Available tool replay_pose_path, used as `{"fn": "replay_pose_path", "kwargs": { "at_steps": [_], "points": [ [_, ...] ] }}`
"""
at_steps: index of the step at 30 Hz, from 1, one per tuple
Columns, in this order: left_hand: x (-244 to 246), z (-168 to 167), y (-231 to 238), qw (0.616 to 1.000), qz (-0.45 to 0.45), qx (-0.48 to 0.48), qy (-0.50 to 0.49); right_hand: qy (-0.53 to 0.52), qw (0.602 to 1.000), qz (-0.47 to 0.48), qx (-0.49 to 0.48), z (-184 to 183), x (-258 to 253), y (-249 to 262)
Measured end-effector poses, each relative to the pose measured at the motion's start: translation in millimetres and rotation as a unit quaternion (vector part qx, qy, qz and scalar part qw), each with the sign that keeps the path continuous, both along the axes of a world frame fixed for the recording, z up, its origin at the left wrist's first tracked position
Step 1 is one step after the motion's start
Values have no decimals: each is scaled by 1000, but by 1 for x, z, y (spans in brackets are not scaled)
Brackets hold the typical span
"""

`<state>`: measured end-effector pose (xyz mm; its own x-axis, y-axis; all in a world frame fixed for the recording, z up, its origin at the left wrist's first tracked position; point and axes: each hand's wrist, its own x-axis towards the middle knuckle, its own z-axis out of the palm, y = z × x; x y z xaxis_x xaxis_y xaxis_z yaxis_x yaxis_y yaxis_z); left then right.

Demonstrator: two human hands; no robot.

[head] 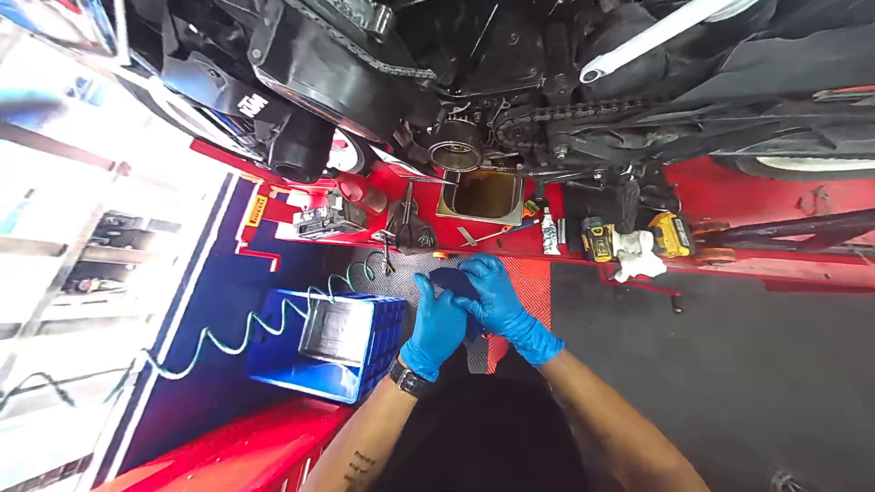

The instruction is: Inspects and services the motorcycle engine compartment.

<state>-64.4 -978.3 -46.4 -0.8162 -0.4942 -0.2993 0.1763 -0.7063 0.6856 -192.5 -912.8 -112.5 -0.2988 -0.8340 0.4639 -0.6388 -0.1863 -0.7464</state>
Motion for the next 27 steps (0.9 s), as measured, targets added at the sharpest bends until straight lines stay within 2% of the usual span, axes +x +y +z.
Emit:
{"fn": "replay_pose_path", "kwargs": {
  "at_steps": [4, 6, 7, 9, 11, 14, 16, 17, 19, 20, 22, 23, 24, 25, 27],
  "points": [
    [13, -8, -2, 1000, -8, 9, 3, -31, 999, 20, 29, -7, 0, -3],
    [22, -12, -8, 998, -38, 30, 42, -127, 990, -3, 54, -19, -10, -1],
    [27, -9, -12, 994, -62, 41, 83, -229, 970, -5, 85, -25, -18, 3],
    [25, 4, -21, 987, -88, 46, 130, -441, 889, -8, 123, -27, -24, 4],
    [13, -5, -24, 986, -88, 59, 132, -580, 804, -25, 128, -9, -7, 2],
    [-13, -27, -30, 986, -74, 62, 135, -699, 710, -76, 23, 19, 33, -10],
    [-23, -32, -35, 991, -29, 30, 127, -776, 629, -44, -5, 23, 52, -8],
    [-27, -34, -38, 993, -5, -16, 119, -795, 606, -14, 1, 21, 58, -5],
    [-35, -38, -45, 978, 55, -194, 52, -801, 597, 6, 49, 23, 65, -1],
    [-36, -43, -48, 945, 73, -318, 5, -786, 613, -18, 83, 27, 69, 0],
    [-33, -52, -50, 830, 51, -552, -69, -723, 678, -72, 106, 37, 67, -4],
    [-31, -56, -44, 774, 32, -625, -97, -690, 714, -78, 85, 39, 60, -6],
    [-28, -59, -35, 737, 10, -666, -112, -672, 735, -67, 62, 38, 47, -9],
    [-23, -61, -23, 722, -13, -682, -120, -658, 749, -64, 50, 34, 33, -13],
    [-13, -63, -1, 722, -57, -677, -129, -633, 761, -118, 75, 29, 13, -20]
  ]
}}
